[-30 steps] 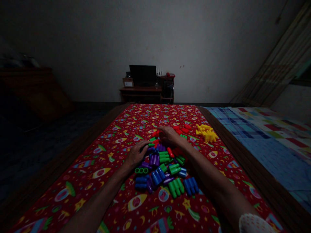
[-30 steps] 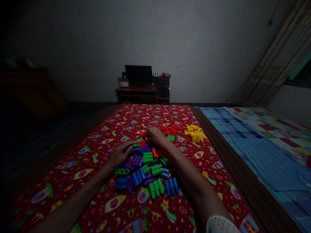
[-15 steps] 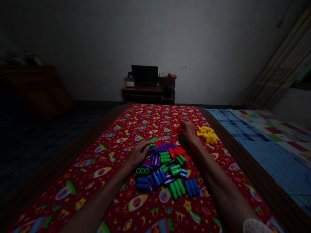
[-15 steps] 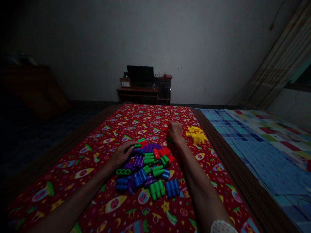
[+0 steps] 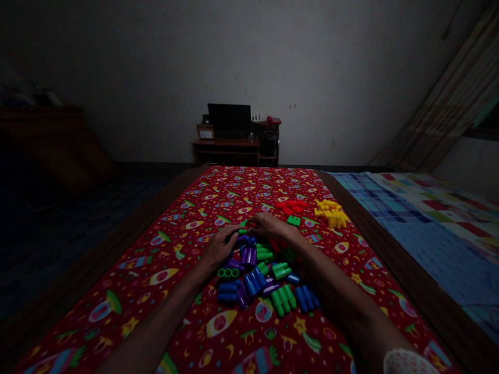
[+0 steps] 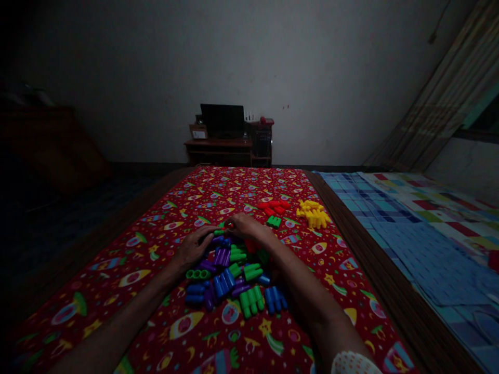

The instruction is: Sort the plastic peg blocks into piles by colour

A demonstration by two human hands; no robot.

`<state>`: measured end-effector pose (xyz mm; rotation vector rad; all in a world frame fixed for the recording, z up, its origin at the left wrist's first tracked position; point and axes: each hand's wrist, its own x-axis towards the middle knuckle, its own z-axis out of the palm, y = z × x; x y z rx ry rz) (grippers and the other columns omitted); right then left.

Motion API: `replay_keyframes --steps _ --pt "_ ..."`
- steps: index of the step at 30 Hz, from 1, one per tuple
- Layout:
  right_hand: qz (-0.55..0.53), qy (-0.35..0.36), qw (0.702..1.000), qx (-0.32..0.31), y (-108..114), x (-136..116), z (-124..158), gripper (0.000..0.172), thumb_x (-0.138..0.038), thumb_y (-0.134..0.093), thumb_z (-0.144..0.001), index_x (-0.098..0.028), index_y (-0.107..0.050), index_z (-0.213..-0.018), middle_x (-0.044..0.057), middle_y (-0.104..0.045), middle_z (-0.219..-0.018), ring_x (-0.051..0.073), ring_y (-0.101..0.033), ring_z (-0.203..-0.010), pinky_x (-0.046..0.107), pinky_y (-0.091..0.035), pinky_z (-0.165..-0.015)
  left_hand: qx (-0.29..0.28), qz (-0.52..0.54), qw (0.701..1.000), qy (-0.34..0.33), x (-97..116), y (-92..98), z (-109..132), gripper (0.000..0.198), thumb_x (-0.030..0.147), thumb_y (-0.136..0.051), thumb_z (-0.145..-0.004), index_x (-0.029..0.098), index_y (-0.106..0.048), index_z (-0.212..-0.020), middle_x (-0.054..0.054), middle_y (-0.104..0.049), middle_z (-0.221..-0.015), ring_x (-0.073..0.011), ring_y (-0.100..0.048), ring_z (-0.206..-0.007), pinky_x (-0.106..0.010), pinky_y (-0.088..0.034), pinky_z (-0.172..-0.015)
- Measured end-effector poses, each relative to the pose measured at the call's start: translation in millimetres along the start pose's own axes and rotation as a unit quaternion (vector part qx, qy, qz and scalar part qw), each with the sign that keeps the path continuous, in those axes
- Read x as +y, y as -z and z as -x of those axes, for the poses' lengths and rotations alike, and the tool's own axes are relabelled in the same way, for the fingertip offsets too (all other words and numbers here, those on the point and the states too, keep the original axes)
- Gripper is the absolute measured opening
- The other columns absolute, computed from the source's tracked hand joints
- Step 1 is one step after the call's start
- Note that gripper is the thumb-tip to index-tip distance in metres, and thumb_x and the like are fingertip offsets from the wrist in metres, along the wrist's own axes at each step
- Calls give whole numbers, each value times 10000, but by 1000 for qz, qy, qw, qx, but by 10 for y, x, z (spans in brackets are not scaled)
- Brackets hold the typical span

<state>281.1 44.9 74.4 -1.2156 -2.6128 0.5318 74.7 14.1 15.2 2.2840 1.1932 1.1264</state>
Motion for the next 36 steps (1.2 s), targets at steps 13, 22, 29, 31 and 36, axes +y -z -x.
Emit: replay_keyframes --steps 13,22,29,31,36 --pt "92 -273 916 278 327 652 338 289 -265 -467 -897 -145 -709 -1001 89 -717 -913 172 -626 -821 228 -391 -682 -6 3 1000 -3 18 -11 -2 330 334 -418 -894 197 -697 -1005 -84 -711 -1066 -216 -656 -987 -371 -519 -895" --pt "56 -315 904 283 372 885 490 334 -211 -496 -858 -128 -703 -1106 103 -718 -1056 194 -646 -964 241 -446 -803 -5 0 1000 -5 46 -1 -1 334 336 -420 -893 211 -706 -1013 -80 -712 -1077 -217 -655 -988 -372 -517 -903" --pt "87 -360 908 197 571 839 612 289 -321 -543 -861 -146 -747 -967 108 -732 -954 199 -661 -871 235 -429 -674 -1 1 1000 -4 7 -8 -9 338 349 -424 -885 213 -708 -1009 -78 -713 -1070 -216 -657 -974 -374 -521 -893" --pt "98 -365 917 131 595 796 633 285 -369 -614 -815 -153 -749 -943 108 -731 -939 202 -660 -848 231 -410 -633 1 3 1000 -5 -1 -11 -9 339 349 -426 -884 209 -708 -1006 -83 -714 -1069 -218 -657 -977 -377 -521 -895" --pt "134 -367 919 54 532 734 604 254 -283 -618 -805 -164 -733 -997 115 -724 -1000 194 -662 -867 219 -389 -604 4 1 1000 -5 -3 -14 -6 326 330 -436 -882 217 -705 -1026 -73 -717 -1068 -212 -656 -981 -379 -521 -899"
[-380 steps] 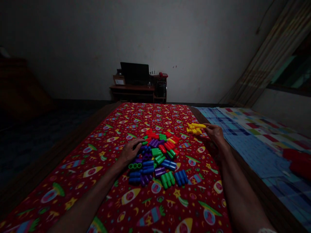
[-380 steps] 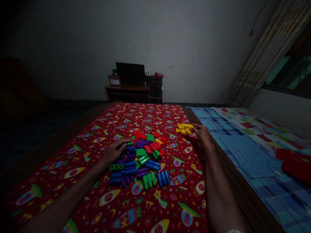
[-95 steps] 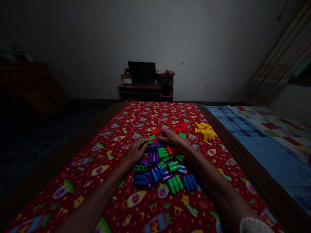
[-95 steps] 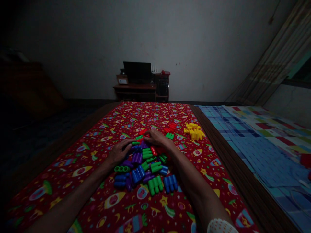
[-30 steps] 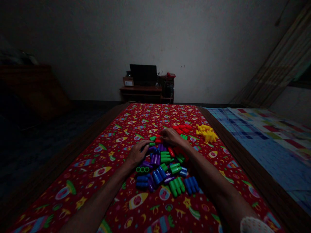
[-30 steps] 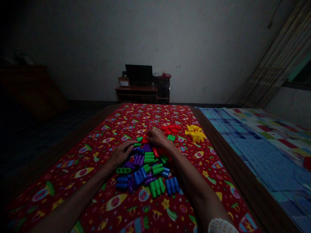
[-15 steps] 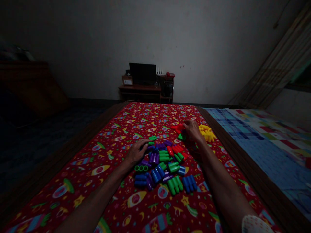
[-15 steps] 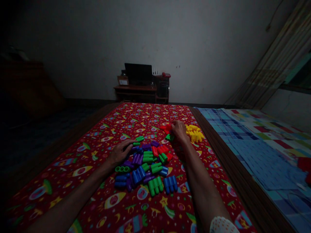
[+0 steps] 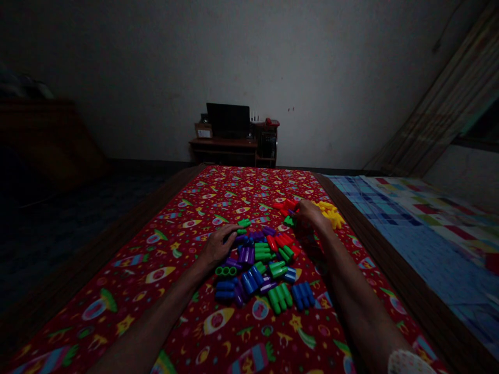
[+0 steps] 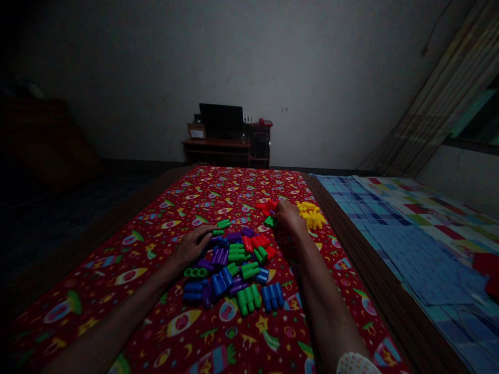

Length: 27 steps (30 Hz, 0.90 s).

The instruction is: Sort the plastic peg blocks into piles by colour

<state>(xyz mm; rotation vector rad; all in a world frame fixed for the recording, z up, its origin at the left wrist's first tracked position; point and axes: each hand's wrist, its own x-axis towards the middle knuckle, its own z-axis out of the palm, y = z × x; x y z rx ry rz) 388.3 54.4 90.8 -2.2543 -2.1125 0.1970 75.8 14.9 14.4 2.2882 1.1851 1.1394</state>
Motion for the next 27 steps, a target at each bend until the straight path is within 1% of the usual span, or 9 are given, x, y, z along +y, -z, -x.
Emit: replay_keyframes --steps 3,7,9,13,17,21,22,24,27 --pt "2 7 1000 22 -33 12 -16 256 -241 -584 -814 -175 -731 -1013 112 -723 -1011 188 -663 -879 213 -394 -612 -2 3 1000 1 -5 -3 2 323 328 -444 -881 210 -701 -1038 -77 -717 -1072 -215 -658 -987 -382 -520 -902" --pt "3 22 1000 9 -70 43 -26 234 -249 -581 -827 -170 -727 -993 106 -723 -990 185 -663 -868 215 -399 -623 -2 8 1000 1 -12 -7 4 325 347 -444 -884 211 -703 -1026 -81 -714 -1076 -220 -658 -991 -387 -519 -906" --pt "8 18 1000 11 -94 39 -24 230 -248 -583 -831 -155 -717 -994 117 -718 -989 191 -661 -864 222 -400 -625 -3 8 1000 4 -10 -7 4 324 350 -442 -886 218 -705 -1021 -77 -713 -1079 -219 -656 -995 -385 -518 -908" --pt "21 7 999 38 -112 37 -24 253 -248 -556 -839 -118 -709 -992 142 -708 -967 195 -653 -826 227 -377 -592 0 7 1000 1 -8 -3 3 328 345 -434 -882 216 -708 -1009 -74 -715 -1071 -215 -658 -983 -376 -520 -903" --pt "11 14 999 29 -24 96 -24 260 -302 -581 -823 -119 -722 -943 109 -708 -884 167 -623 -739 224 -338 -551 0 2 1000 3 -7 2 6 329 353 -439 -881 208 -701 -1019 -81 -714 -1073 -217 -660 -988 -367 -522 -898" --pt "3 16 1000 0 159 131 27 226 -263 -586 -804 -100 -736 -849 86 -688 -781 136 -577 -655 224 -293 -515 -2 -1 1000 5 6 7 7 328 348 -434 -883 207 -699 -1016 -80 -713 -1072 -217 -657 -993 -363 -520 -900" --pt "-6 23 1000 -5 199 110 49 225 -253 -579 -803 -95 -738 -829 76 -679 -747 127 -563 -632 221 -287 -510 -3 -2 1000 5 10 7 6 328 343 -432 -883 205 -699 -1015 -81 -714 -1070 -216 -658 -990 -362 -520 -899" --pt "-35 62 997 -6 245 10 92 241 -254 -565 -809 -89 -741 -810 52 -659 -690 113 -537 -599 216 -284 -506 -3 -2 1000 5 13 7 1 328 339 -431 -883 203 -697 -1018 -82 -716 -1066 -215 -659 -979 -362 -522 -892" --pt "-95 160 982 -18 211 -259 141 270 -273 -547 -831 -91 -745 -849 27 -659 -675 105 -529 -598 201 -307 -521 -4 -1 1000 3 8 5 -6 329 348 -427 -885 207 -695 -1015 -74 -719 -1054 -211 -661 -965 -360 -525 -884"
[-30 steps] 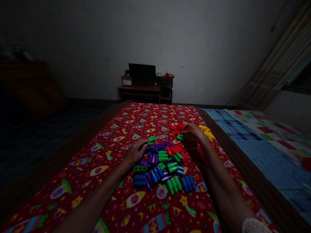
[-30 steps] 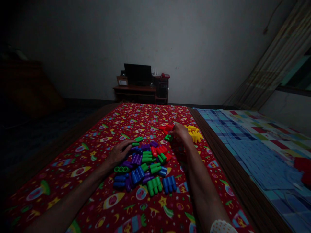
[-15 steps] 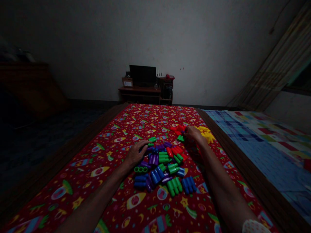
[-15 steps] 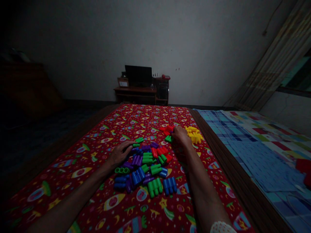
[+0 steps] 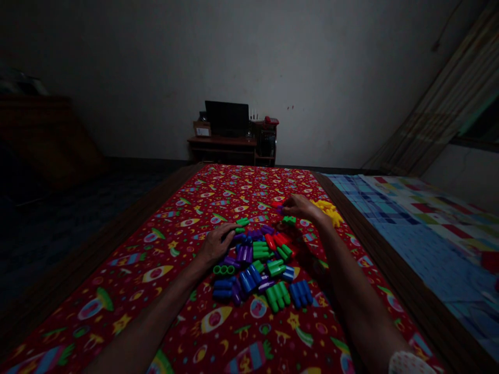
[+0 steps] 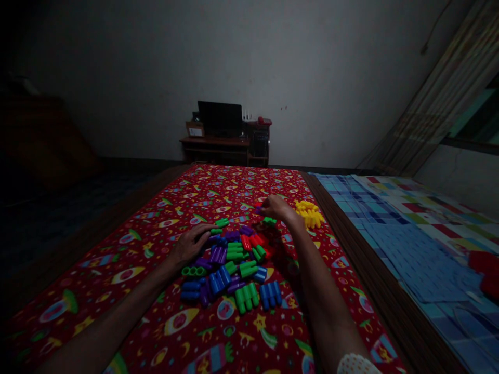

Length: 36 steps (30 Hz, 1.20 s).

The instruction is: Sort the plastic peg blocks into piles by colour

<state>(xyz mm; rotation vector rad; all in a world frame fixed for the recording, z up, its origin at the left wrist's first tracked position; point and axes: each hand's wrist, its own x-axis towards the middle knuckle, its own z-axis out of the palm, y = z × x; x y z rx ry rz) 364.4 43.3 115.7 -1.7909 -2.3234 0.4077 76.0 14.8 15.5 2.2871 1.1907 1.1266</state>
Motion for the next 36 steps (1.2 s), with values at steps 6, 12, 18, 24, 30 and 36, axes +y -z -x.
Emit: replay_keyframes --steps 6,12,18,24,30,36 --pt "19 96 994 -56 -138 -369 -4 255 -258 -539 -874 -110 -744 -907 69 -710 -799 123 -595 -669 196 -352 -568 0 -4 1000 -1 -13 -9 7 331 347 -422 -886 202 -691 -1013 -79 -714 -1063 -210 -655 -982 -364 -518 -899" --pt "179 0 980 -83 -155 -356 407 274 -337 -580 -843 -164 -736 -987 149 -715 -963 230 -669 -875 250 -433 -673 0 6 1000 -3 1 -16 1 331 337 -419 -886 198 -690 -1016 -83 -717 -1061 -215 -658 -980 -375 -518 -901" --pt "36 36 997 -62 -211 -148 455 238 -258 -611 -815 -162 -735 -994 87 -732 -892 173 -666 -777 207 -429 -629 -2 7 1000 -1 10 -10 -12 339 351 -419 -880 196 -694 -1003 -86 -722 -1040 -218 -663 -969 -375 -522 -892" --pt "-92 -46 972 212 -236 332 200 259 -230 -543 -811 -159 -734 -971 60 -736 -793 172 -666 -721 237 -464 -656 1 6 1000 2 18 -9 -6 345 363 -418 -882 210 -695 -1019 -77 -718 -1056 -225 -654 -1005 -379 -519 -898" --pt "-195 -93 923 320 -423 658 88 256 -273 -553 -759 -151 -728 -900 69 -728 -781 185 -661 -720 271 -480 -657 -5 6 1000 6 0 -11 -6 349 371 -418 -882 211 -697 -1016 -80 -717 -1057 -221 -654 -999 -379 -515 -902" --pt "-381 9 894 234 -420 277 90 258 -368 -611 -682 -146 -702 -778 10 -653 -611 133 -575 -555 229 -428 -515 -23 48 998 40 109 50 -12 465 470 -340 -917 194 -699 -1025 -93 -704 -1101 -230 -647 -1015 -385 -501 -930"
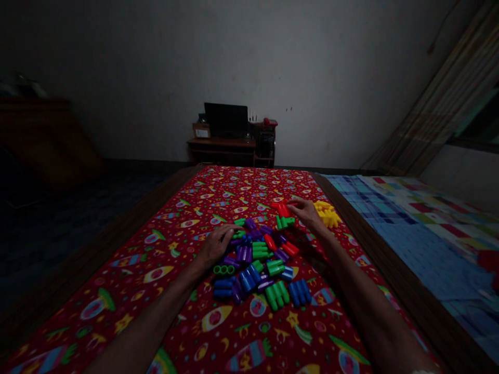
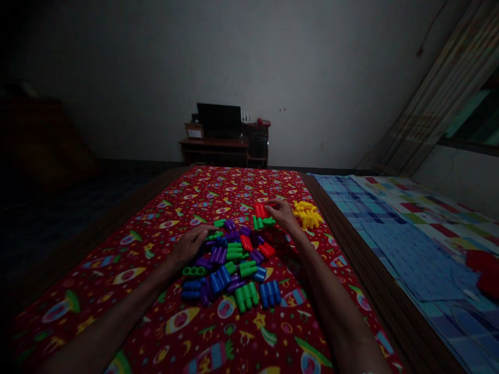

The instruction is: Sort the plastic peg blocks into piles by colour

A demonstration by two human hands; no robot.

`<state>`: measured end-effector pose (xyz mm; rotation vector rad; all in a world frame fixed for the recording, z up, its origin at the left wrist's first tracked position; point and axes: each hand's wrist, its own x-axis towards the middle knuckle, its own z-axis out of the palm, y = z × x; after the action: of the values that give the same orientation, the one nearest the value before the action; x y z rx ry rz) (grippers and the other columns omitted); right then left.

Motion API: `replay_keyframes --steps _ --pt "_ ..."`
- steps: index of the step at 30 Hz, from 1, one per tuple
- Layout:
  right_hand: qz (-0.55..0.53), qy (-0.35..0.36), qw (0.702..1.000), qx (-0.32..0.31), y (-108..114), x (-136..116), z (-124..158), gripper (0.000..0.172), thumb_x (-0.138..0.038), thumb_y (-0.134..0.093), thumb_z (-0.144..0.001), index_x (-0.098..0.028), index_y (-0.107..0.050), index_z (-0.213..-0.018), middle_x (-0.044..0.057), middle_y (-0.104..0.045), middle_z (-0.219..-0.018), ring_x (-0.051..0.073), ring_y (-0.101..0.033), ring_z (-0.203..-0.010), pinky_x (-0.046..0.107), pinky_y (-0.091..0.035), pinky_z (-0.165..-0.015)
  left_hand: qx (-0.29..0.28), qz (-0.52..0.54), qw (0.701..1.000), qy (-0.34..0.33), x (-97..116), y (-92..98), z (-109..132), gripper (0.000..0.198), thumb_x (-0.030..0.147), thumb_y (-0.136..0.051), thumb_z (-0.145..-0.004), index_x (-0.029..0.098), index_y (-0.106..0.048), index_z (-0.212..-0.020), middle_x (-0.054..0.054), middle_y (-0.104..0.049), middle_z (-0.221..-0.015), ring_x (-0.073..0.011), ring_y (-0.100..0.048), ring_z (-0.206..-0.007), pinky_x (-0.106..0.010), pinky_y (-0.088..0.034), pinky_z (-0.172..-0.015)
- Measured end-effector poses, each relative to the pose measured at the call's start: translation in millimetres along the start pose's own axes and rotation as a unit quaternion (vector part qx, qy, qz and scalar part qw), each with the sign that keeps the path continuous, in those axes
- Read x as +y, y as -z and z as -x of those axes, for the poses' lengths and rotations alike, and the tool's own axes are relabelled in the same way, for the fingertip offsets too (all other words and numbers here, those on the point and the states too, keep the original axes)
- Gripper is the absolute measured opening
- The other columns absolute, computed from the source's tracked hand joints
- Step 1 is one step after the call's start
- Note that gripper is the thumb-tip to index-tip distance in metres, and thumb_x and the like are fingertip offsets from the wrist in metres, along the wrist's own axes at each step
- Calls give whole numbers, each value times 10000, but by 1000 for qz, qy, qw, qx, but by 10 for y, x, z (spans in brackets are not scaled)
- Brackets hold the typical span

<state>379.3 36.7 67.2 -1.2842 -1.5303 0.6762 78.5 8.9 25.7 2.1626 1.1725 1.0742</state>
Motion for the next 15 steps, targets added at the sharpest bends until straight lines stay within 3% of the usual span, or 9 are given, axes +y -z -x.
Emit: replay_keyframes --steps 3,8,11,15 --pt "-64 20 997 -48 -332 -214 156 252 -382 -621 -687 -164 -683 -797 5 -659 -635 127 -580 -563 224 -436 -518 -11 26 999 21 139 -10 -30 570 549 -270 -925 189 -682 -1080 -98 -687 -1151 -242 -631 -1057 -398 -488 -952" --pt "-117 55 988 -82 -739 -417 413 212 -356 -614 -734 -181 -656 -848 20 -696 -735 142 -643 -661 238 -487 -598 -20 -53 998 6 314 -150 -32 516 613 -504 -802 193 -697 -1034 -102 -691 -1132 -294 -581 -1122 -451 -438 -1002" --pt "-90 88 990 -62 -726 -426 431 184 -342 -606 -757 -184 -652 -841 29 -707 -769 151 -658 -699 251 -504 -644 -19 -52 998 16 328 -208 1 429 534 -545 -803 197 -687 -1028 -88 -698 -1096 -266 -617 -1054 -422 -482 -949" --pt "-27 91 995 15 -515 -371 298 179 -336 -569 -777 -180 -644 -824 42 -709 -767 154 -657 -687 259 -504 -652 -20 -38 999 7 299 -194 18 350 499 -584 -791 196 -701 -920 -89 -705 -1062 -255 -631 -1036 -397 -500 -937"
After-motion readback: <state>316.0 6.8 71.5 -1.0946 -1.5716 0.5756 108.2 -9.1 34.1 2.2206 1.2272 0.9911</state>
